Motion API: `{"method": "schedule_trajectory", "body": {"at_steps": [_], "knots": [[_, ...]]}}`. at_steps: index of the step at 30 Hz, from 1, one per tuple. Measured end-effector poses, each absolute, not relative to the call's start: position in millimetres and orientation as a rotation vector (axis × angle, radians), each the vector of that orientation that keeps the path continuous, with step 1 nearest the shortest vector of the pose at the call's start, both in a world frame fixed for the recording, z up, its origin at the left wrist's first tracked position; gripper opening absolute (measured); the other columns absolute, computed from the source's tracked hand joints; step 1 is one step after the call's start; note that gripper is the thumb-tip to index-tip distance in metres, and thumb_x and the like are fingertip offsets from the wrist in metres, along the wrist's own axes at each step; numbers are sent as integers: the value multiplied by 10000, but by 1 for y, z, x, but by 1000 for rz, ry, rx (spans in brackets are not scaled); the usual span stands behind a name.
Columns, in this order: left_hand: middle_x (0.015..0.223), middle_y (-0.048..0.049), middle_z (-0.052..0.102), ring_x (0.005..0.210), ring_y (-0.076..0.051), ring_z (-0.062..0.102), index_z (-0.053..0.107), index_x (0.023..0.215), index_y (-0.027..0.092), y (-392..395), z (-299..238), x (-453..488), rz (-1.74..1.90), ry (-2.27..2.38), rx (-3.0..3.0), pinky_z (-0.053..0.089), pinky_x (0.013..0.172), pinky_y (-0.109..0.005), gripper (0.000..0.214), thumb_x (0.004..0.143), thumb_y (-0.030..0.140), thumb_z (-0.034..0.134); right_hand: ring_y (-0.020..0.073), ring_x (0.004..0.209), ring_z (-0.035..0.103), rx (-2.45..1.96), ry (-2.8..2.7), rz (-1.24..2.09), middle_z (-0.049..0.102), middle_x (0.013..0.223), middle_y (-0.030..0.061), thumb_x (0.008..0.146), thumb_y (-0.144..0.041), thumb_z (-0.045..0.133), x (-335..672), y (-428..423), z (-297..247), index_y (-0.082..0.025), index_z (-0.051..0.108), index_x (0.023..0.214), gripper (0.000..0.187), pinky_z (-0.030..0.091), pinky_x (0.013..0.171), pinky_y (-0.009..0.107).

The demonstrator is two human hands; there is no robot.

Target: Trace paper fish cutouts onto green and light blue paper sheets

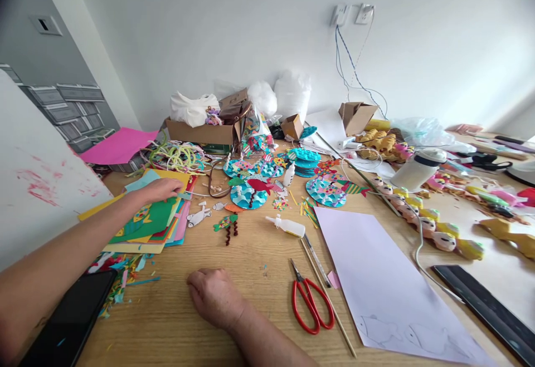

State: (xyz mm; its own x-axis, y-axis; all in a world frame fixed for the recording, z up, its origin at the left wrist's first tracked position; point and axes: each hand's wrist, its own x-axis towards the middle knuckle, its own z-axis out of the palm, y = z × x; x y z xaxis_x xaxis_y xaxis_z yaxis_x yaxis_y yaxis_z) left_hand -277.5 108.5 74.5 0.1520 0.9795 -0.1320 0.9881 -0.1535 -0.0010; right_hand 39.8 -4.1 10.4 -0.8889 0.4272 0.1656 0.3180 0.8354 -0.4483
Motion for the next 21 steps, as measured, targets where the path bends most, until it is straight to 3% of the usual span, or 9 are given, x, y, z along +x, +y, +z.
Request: {"method": "schedule_trajectory", "body": {"at_steps": [7, 14, 18, 21], "knots": [[949, -46, 610, 779, -150, 598, 576, 1023, 134, 95, 75, -278, 29, 2043, 2213, 520, 684, -329, 253, 889, 343, 524, 105, 685, 586, -561, -2747, 624, 651, 768, 20, 872, -157, 405, 39, -4, 10, -180, 554, 775, 179, 344, 602, 205], [1044, -66, 604, 943, -194, 579, 590, 1007, 142, 104, 76, -260, 118, 1934, 2291, 475, 834, -402, 217, 866, 301, 547, 103, 681, 583, -587, -2753, 625, 656, 767, 23, 870, -153, 407, 39, -5, 15, -172, 563, 777, 182, 345, 605, 197], [1171, -71, 587, 1100, -219, 533, 604, 1053, 176, 107, 77, -261, 144, 1915, 2283, 406, 943, -329, 305, 750, 171, 568, 103, 683, 585, -594, -2745, 637, 660, 770, 23, 866, -150, 412, 39, -4, 15, -173, 571, 785, 180, 350, 609, 197], [1188, -55, 609, 1114, -223, 536, 602, 1093, 201, 104, 76, -267, 167, 1937, 2231, 404, 941, -301, 395, 709, 149, 523, 102, 678, 584, -593, -2741, 646, 660, 767, 21, 867, -149, 413, 38, -4, 13, -175, 571, 777, 184, 348, 606, 198]]}}
